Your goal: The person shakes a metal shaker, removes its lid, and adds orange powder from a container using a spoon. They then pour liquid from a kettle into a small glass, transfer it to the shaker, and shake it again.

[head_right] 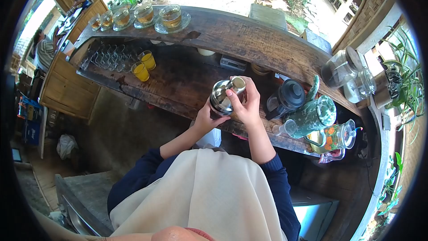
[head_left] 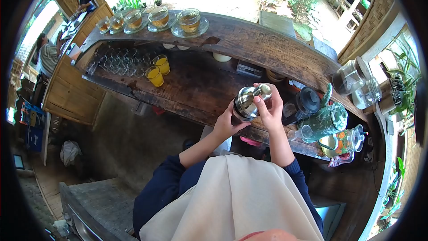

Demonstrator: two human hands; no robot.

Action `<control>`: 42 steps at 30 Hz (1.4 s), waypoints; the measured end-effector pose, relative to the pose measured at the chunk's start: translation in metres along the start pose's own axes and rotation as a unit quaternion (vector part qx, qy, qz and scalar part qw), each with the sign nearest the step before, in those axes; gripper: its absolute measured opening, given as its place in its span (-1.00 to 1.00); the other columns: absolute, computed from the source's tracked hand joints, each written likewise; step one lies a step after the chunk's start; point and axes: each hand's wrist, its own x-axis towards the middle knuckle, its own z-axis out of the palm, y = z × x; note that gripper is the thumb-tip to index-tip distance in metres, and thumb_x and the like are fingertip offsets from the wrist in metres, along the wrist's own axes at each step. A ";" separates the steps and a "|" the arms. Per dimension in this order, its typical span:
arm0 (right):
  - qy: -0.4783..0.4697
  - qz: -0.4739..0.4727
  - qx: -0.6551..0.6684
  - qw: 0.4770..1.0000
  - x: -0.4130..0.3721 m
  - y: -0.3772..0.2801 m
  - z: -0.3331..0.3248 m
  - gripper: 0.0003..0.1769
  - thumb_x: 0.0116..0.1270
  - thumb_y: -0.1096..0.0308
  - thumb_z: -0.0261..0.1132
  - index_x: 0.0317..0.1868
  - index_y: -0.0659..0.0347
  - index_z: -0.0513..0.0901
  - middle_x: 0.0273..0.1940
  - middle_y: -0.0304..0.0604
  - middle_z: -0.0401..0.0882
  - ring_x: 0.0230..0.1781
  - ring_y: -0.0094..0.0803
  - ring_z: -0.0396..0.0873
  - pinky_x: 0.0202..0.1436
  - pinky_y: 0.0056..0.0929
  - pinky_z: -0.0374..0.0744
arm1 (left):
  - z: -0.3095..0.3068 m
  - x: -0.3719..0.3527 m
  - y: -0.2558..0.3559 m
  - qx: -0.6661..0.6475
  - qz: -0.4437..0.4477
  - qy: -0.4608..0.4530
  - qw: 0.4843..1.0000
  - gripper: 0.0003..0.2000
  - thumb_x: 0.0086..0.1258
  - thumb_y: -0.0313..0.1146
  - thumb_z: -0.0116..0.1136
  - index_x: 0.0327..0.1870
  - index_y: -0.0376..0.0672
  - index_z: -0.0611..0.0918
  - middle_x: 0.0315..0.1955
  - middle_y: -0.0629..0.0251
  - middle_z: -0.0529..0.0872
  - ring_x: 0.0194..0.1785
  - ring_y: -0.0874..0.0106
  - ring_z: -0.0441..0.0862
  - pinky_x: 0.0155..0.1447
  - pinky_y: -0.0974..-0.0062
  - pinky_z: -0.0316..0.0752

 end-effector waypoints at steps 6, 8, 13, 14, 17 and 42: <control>-0.032 -0.111 -0.124 0.986 0.005 -0.011 0.007 -0.60 0.09 0.40 0.43 -0.07 0.37 0.56 -0.11 0.00 0.55 -0.13 -0.28 0.56 -0.04 -0.42 0.51 | -0.002 0.000 0.000 -0.003 0.005 0.005 1.000 -0.08 0.00 -0.15 0.50 0.37 -0.24 0.20 0.11 -0.06 0.54 0.13 0.05 0.56 0.14 0.30 0.48; -0.043 -0.133 -0.138 0.981 0.005 -0.010 0.007 -0.58 0.07 0.39 0.44 -0.07 0.36 0.56 -0.12 0.01 0.55 -0.14 -0.25 0.56 -0.06 -0.40 0.51 | -0.003 -0.001 0.001 -0.003 0.000 0.002 1.000 -0.07 0.00 -0.15 0.50 0.37 -0.25 0.20 0.11 -0.06 0.54 0.13 0.05 0.56 0.14 0.30 0.49; -0.048 -0.131 -0.140 0.980 0.004 -0.010 0.007 -0.57 0.06 0.37 0.45 -0.06 0.35 0.55 -0.11 0.01 0.54 -0.14 -0.23 0.56 -0.07 -0.39 0.51 | -0.003 0.000 0.001 0.005 0.000 0.002 1.000 -0.07 0.00 -0.14 0.50 0.37 -0.25 0.20 0.11 -0.05 0.54 0.12 0.07 0.57 0.13 0.30 0.49; -0.051 -0.128 -0.144 0.980 0.004 -0.010 0.008 -0.56 0.07 0.37 0.45 -0.06 0.35 0.55 -0.11 0.01 0.53 -0.14 -0.22 0.55 -0.07 -0.38 0.51 | -0.003 0.000 0.001 0.008 0.006 0.004 1.000 -0.07 -0.01 -0.13 0.50 0.37 -0.25 0.21 0.10 -0.05 0.54 0.11 0.07 0.57 0.13 0.30 0.49; -0.060 -0.125 -0.159 0.977 0.000 -0.012 0.011 -0.58 0.12 0.38 0.38 -0.02 0.37 0.53 -0.05 0.05 0.53 -0.03 -0.20 0.50 0.08 -0.32 0.45 | -0.002 -0.001 -0.002 0.012 0.015 0.002 1.000 -0.06 0.00 -0.14 0.50 0.38 -0.26 0.19 0.12 -0.06 0.53 0.11 0.06 0.57 0.13 0.30 0.49; -0.017 -0.130 -0.112 0.985 -0.006 0.013 0.018 -0.55 0.10 0.26 0.30 -0.02 0.32 0.52 -0.11 -0.05 0.54 -0.12 -0.23 0.57 -0.03 -0.38 0.51 | -0.024 0.083 0.066 -0.115 0.190 -0.037 0.974 -0.66 0.23 -0.29 0.27 -0.03 -0.26 0.56 -0.08 0.10 0.66 0.16 0.15 0.54 0.26 0.25 0.37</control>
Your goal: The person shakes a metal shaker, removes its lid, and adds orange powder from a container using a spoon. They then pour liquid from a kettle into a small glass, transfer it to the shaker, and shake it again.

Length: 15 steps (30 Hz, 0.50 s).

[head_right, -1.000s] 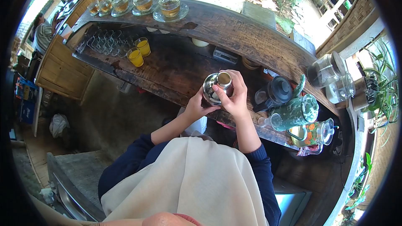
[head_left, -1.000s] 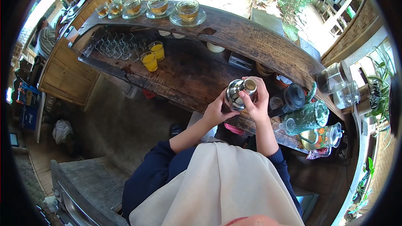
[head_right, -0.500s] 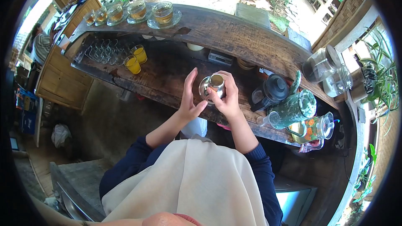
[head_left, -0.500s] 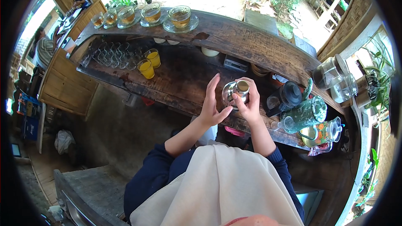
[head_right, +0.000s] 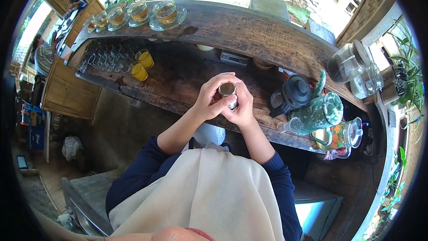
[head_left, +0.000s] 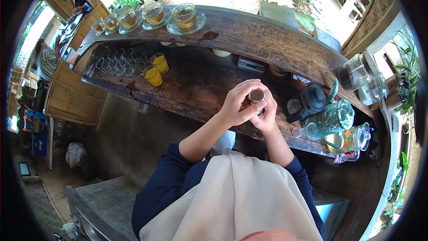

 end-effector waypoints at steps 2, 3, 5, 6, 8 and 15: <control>0.009 -0.009 0.001 1.000 -0.003 0.007 0.001 -0.56 0.10 0.25 0.28 -0.04 0.33 0.53 -0.13 -0.04 0.54 -0.14 -0.22 0.57 -0.03 -0.37 0.51 | -0.001 0.002 0.001 0.008 -0.004 -0.004 1.000 -0.66 0.22 -0.28 0.27 -0.04 -0.26 0.56 -0.09 0.10 0.66 0.13 0.14 0.56 0.24 0.25 0.38; 0.017 -0.024 0.003 1.000 -0.002 0.010 0.001 -0.56 0.10 0.24 0.26 -0.05 0.34 0.54 -0.14 -0.02 0.54 -0.15 -0.21 0.57 -0.04 -0.37 0.50 | -0.001 0.003 0.002 0.017 -0.002 -0.006 1.000 -0.66 0.21 -0.27 0.27 -0.05 -0.26 0.56 -0.10 0.09 0.67 0.11 0.13 0.57 0.23 0.24 0.40; 0.028 -0.045 0.004 0.999 -0.001 0.010 0.001 -0.55 0.02 0.36 0.29 -0.05 0.39 0.53 -0.21 0.07 0.53 -0.23 -0.12 0.58 -0.13 -0.34 0.53 | -0.002 0.004 0.002 0.025 0.006 -0.008 1.000 -0.66 0.20 -0.27 0.26 -0.06 -0.26 0.56 -0.11 0.09 0.67 0.09 0.11 0.58 0.21 0.24 0.41; 0.024 -0.053 0.004 0.998 -0.001 0.011 0.001 -0.54 0.03 0.35 0.28 -0.03 0.40 0.53 -0.18 0.09 0.54 -0.22 -0.09 0.58 -0.12 -0.33 0.53 | -0.003 0.004 0.002 0.033 0.014 -0.007 0.999 -0.66 0.19 -0.27 0.26 -0.07 -0.26 0.56 -0.12 0.08 0.67 0.07 0.10 0.59 0.19 0.23 0.43; 0.030 -0.051 0.003 0.998 -0.004 0.009 0.001 -0.53 0.03 0.31 0.29 -0.04 0.39 0.55 -0.15 0.12 0.55 -0.18 -0.03 0.58 -0.08 -0.28 0.54 | -0.002 0.002 0.003 0.038 0.041 0.000 0.998 -0.65 0.15 -0.30 0.26 -0.08 -0.28 0.56 -0.13 0.08 0.67 0.04 0.08 0.60 0.18 0.20 0.44; 0.026 -0.025 0.024 0.999 0.003 0.011 0.000 -0.54 0.05 0.21 0.32 -0.09 0.37 0.59 -0.15 0.11 0.57 -0.16 -0.01 0.58 -0.05 -0.24 0.54 | -0.001 0.006 -0.003 0.039 0.038 0.012 0.998 -0.63 0.14 -0.30 0.27 -0.07 -0.30 0.55 -0.12 0.04 0.68 0.01 0.09 0.61 0.18 0.19 0.44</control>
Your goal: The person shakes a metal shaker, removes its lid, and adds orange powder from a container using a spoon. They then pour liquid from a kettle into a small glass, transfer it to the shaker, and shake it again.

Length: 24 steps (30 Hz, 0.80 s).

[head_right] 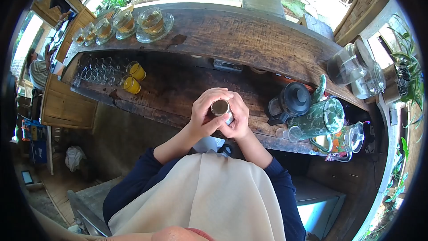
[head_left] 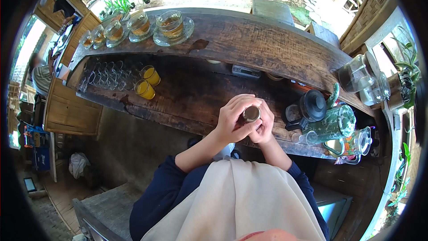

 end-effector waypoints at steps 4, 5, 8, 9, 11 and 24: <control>-0.005 -0.010 -0.007 1.000 -0.002 0.002 -0.001 -0.53 0.07 0.21 0.30 -0.07 0.37 0.58 -0.14 0.10 0.56 -0.18 -0.05 0.57 -0.06 -0.26 0.53 | 0.001 -0.002 0.002 -0.002 0.002 0.009 1.000 -0.63 0.15 -0.30 0.27 -0.06 -0.30 0.55 -0.12 0.04 0.68 0.01 0.13 0.61 0.17 0.23 0.43; -0.003 -0.004 -0.003 1.000 -0.002 0.002 -0.001 -0.54 0.07 0.22 0.29 -0.06 0.37 0.58 -0.15 0.09 0.56 -0.18 -0.06 0.56 -0.07 -0.27 0.52 | 0.001 -0.002 0.001 -0.002 0.000 0.008 1.000 -0.63 0.15 -0.31 0.27 -0.06 -0.30 0.55 -0.11 0.05 0.67 0.01 0.14 0.61 0.16 0.25 0.44; -0.014 0.002 -0.003 1.000 -0.003 0.001 -0.002 -0.57 0.06 0.26 0.28 -0.07 0.35 0.58 -0.17 0.06 0.56 -0.18 -0.09 0.56 -0.08 -0.29 0.52 | 0.002 -0.004 -0.005 -0.009 -0.002 0.000 1.000 -0.63 0.15 -0.37 0.28 -0.02 -0.30 0.54 -0.08 0.07 0.66 0.02 0.22 0.60 0.15 0.30 0.43; -0.012 -0.008 -0.009 1.000 0.000 -0.003 -0.002 -0.59 0.06 0.30 0.28 -0.08 0.33 0.57 -0.18 0.04 0.55 -0.19 -0.12 0.56 -0.09 -0.31 0.51 | 0.002 -0.005 -0.006 -0.038 -0.026 -0.002 0.999 -0.62 0.15 -0.39 0.28 0.00 -0.30 0.53 -0.08 0.08 0.66 0.02 0.26 0.59 0.16 0.31 0.43; -0.030 0.005 -0.005 1.000 0.001 -0.004 -0.004 -0.58 0.06 0.29 0.32 -0.07 0.31 0.57 -0.15 0.01 0.56 -0.17 -0.14 0.56 -0.07 -0.32 0.51 | 0.002 -0.014 -0.013 -0.106 -0.103 -0.025 0.989 -0.46 0.14 -0.37 0.34 0.16 -0.30 0.43 0.01 0.09 0.61 0.10 0.36 0.53 0.21 0.34 0.40; -0.237 0.136 0.024 0.962 0.056 -0.051 -0.031 -0.48 0.08 0.37 0.47 0.03 0.32 0.48 -0.03 -0.09 0.55 -0.01 -0.43 0.55 0.13 -0.41 0.49 | 0.014 -0.077 -0.039 -0.270 -0.183 -0.002 0.945 0.09 -0.21 -0.28 0.65 0.37 -0.18 0.09 0.20 0.19 0.35 0.29 0.35 0.34 0.33 0.30 0.31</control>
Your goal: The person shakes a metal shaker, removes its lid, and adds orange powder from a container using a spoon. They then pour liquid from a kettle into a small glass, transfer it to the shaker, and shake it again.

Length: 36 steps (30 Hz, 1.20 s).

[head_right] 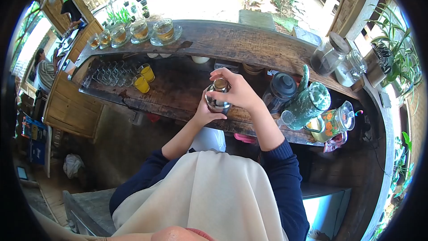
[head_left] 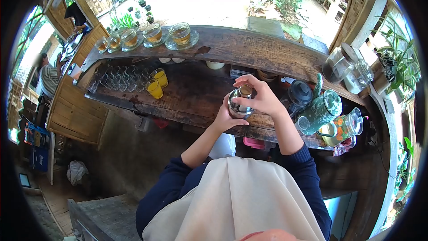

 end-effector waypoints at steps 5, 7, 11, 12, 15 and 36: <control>0.054 0.056 0.147 0.986 0.006 0.013 0.023 -0.68 0.14 0.43 0.43 -0.14 0.25 0.50 -0.21 -0.21 0.61 -0.13 -0.54 0.56 0.00 -0.49 0.51 | 0.000 0.002 -0.007 0.096 0.015 0.019 0.995 0.01 -0.17 -0.43 0.58 0.34 -0.11 0.10 0.19 0.26 0.33 0.28 0.37 0.34 0.32 0.33 0.30; 0.080 0.062 0.124 0.987 0.002 0.014 0.028 -0.71 0.15 0.43 0.42 -0.17 0.26 0.51 -0.23 -0.22 0.62 -0.15 -0.55 0.56 -0.02 -0.51 0.51 | 0.000 0.001 -0.009 0.098 0.014 0.030 0.995 0.01 -0.17 -0.44 0.57 0.34 -0.11 0.10 0.20 0.26 0.32 0.28 0.37 0.34 0.32 0.33 0.29; 0.134 0.056 0.057 0.988 -0.002 0.015 0.033 -0.76 0.17 0.40 0.41 -0.24 0.28 0.54 -0.28 -0.20 0.64 -0.21 -0.56 0.57 -0.07 -0.51 0.52 | 0.003 0.000 -0.015 0.073 0.006 0.048 0.996 -0.01 -0.19 -0.43 0.55 0.34 -0.13 0.13 0.21 0.21 0.34 0.29 0.35 0.35 0.33 0.32 0.27; 0.140 0.048 0.050 0.988 -0.003 0.017 0.035 -0.76 0.17 0.40 0.41 -0.24 0.29 0.54 -0.28 -0.18 0.65 -0.22 -0.56 0.57 -0.08 -0.51 0.53 | 0.004 -0.001 -0.014 0.066 0.007 0.043 0.997 -0.01 -0.19 -0.45 0.54 0.34 -0.12 0.13 0.22 0.25 0.32 0.29 0.37 0.34 0.33 0.33 0.28; 0.142 0.023 0.066 0.987 -0.004 0.024 0.036 -0.75 0.17 0.39 0.41 -0.24 0.31 0.54 -0.28 -0.13 0.66 -0.21 -0.51 0.59 -0.06 -0.47 0.54 | 0.006 -0.001 -0.012 0.070 0.022 0.058 0.996 -0.01 -0.20 -0.44 0.55 0.33 -0.12 0.15 0.24 0.23 0.33 0.29 0.36 0.34 0.34 0.32 0.27; 0.153 0.005 0.040 0.987 0.018 0.031 0.038 -0.78 0.18 0.38 0.39 -0.25 0.28 0.54 -0.32 -0.17 0.67 -0.27 -0.53 0.58 -0.12 -0.49 0.53 | -0.002 0.005 -0.019 0.107 0.011 0.123 0.987 0.02 -0.20 -0.35 0.58 0.35 -0.19 0.16 0.18 0.14 0.41 0.25 0.32 0.41 0.31 0.31 0.32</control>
